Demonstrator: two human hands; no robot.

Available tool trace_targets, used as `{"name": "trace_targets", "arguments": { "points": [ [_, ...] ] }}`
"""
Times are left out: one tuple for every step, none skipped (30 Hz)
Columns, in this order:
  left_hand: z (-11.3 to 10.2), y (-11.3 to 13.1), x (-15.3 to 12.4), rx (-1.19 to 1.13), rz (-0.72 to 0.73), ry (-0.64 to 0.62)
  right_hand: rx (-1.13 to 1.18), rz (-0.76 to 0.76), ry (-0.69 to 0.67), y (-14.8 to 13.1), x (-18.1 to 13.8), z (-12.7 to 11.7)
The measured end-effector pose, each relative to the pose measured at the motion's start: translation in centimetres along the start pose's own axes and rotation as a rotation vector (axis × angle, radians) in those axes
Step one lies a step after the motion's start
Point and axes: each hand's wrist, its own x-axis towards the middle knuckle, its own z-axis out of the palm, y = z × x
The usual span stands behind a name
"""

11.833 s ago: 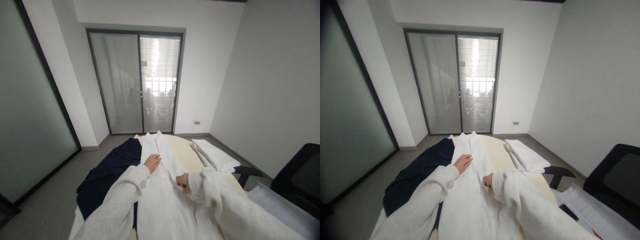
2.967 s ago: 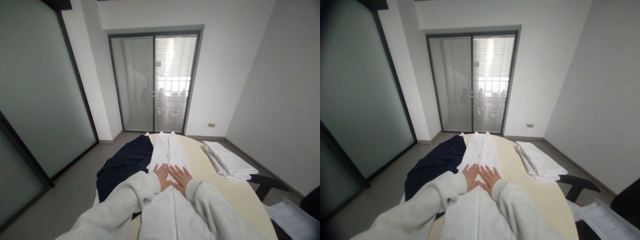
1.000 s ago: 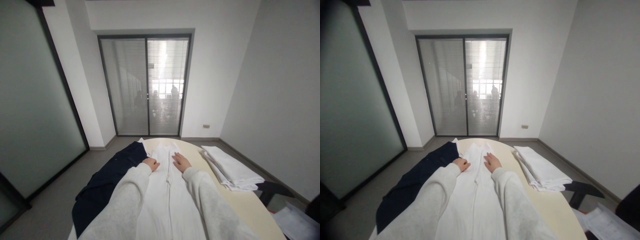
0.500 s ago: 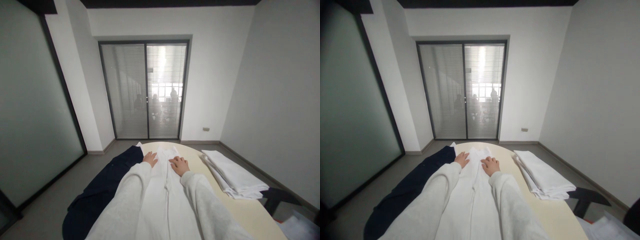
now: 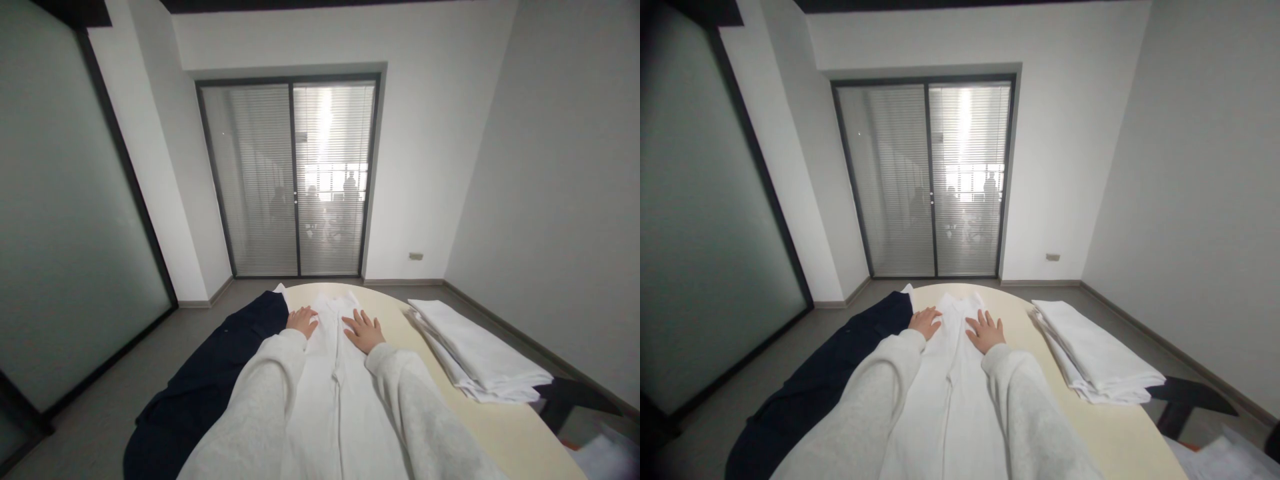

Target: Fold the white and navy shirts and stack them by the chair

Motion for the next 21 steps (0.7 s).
{"name": "trace_targets", "arguments": {
  "points": [
    [0.0, 0.0, 0.0, -0.012, -0.001, 0.007, -0.006, -0.009, -0.011, 0.0, 0.0, 0.0],
    [0.0, -0.1, 0.1, -0.023, -0.003, 0.017, -0.012, -0.020, -0.022, 0.1, -0.1, 0.0],
    [0.0, -0.1, 0.2, -0.036, -0.006, 0.028, -0.016, -0.030, -0.030, 0.1, -0.1, 0.0],
    [0.1, -0.2, 0.3, -0.054, -0.011, 0.040, -0.018, -0.040, -0.037, 0.2, -0.1, 0.1],
    [0.2, -0.3, 0.5, -0.078, -0.017, 0.057, -0.019, -0.048, -0.042, 0.2, -0.1, 0.1],
    [0.3, -0.4, 0.7, -0.108, -0.023, 0.077, -0.020, -0.058, -0.043, 0.2, -0.1, 0.1],
    [0.4, -0.5, 0.9, -0.144, -0.025, 0.101, -0.019, -0.067, -0.039, 0.2, -0.1, 0.1],
    [0.4, -0.6, 1.0, -0.182, -0.022, 0.130, -0.016, -0.078, -0.030, 0.2, -0.2, 0.0],
    [0.4, -0.6, 1.2, -0.223, -0.012, 0.165, -0.010, -0.090, -0.017, 0.1, -0.2, -0.2],
    [0.3, -0.5, 1.3, -0.265, 0.007, 0.205, -0.002, -0.108, 0.002, 0.0, -0.3, -0.4],
    [0.1, -0.4, 1.5, -0.311, 0.036, 0.243, 0.010, -0.132, 0.027, -0.3, -0.4, -0.6],
    [0.0, -0.2, 1.5, -0.360, 0.065, 0.281, 0.030, -0.167, 0.055, -0.6, -0.5, -0.8],
    [-0.2, 0.0, 1.6, -0.412, 0.088, 0.314, 0.057, -0.209, 0.077, -0.9, -0.6, -1.0],
    [-0.3, 0.2, 1.5, -0.464, 0.098, 0.339, 0.090, -0.261, 0.084, -1.3, -0.8, -1.2],
    [-0.4, 0.4, 1.5, -0.516, 0.092, 0.354, 0.122, -0.314, 0.074, -1.7, -0.9, -1.3],
    [-0.4, 0.6, 1.4, -0.562, 0.073, 0.360, 0.147, -0.363, 0.048, -2.1, -1.1, -1.2],
    [-0.4, 0.8, 1.2, -0.598, 0.049, 0.360, 0.161, -0.399, 0.011, -2.5, -1.3, -1.2],
    [-0.2, 1.0, 1.1, -0.618, 0.031, 0.354, 0.161, -0.422, -0.027, -2.8, -1.4, -1.0],
    [-0.1, 1.1, 0.9, -0.619, 0.028, 0.339, 0.151, -0.434, -0.058, -3.1, -1.6, -0.9],
    [0.1, 1.3, 0.8, -0.597, 0.041, 0.316, 0.138, -0.437, -0.077, -3.2, -1.6, -0.8],
    [0.2, 1.4, 0.7, -0.554, 0.066, 0.286, 0.126, -0.437, -0.088, -3.3, -1.7, -0.7]
  ]
}}
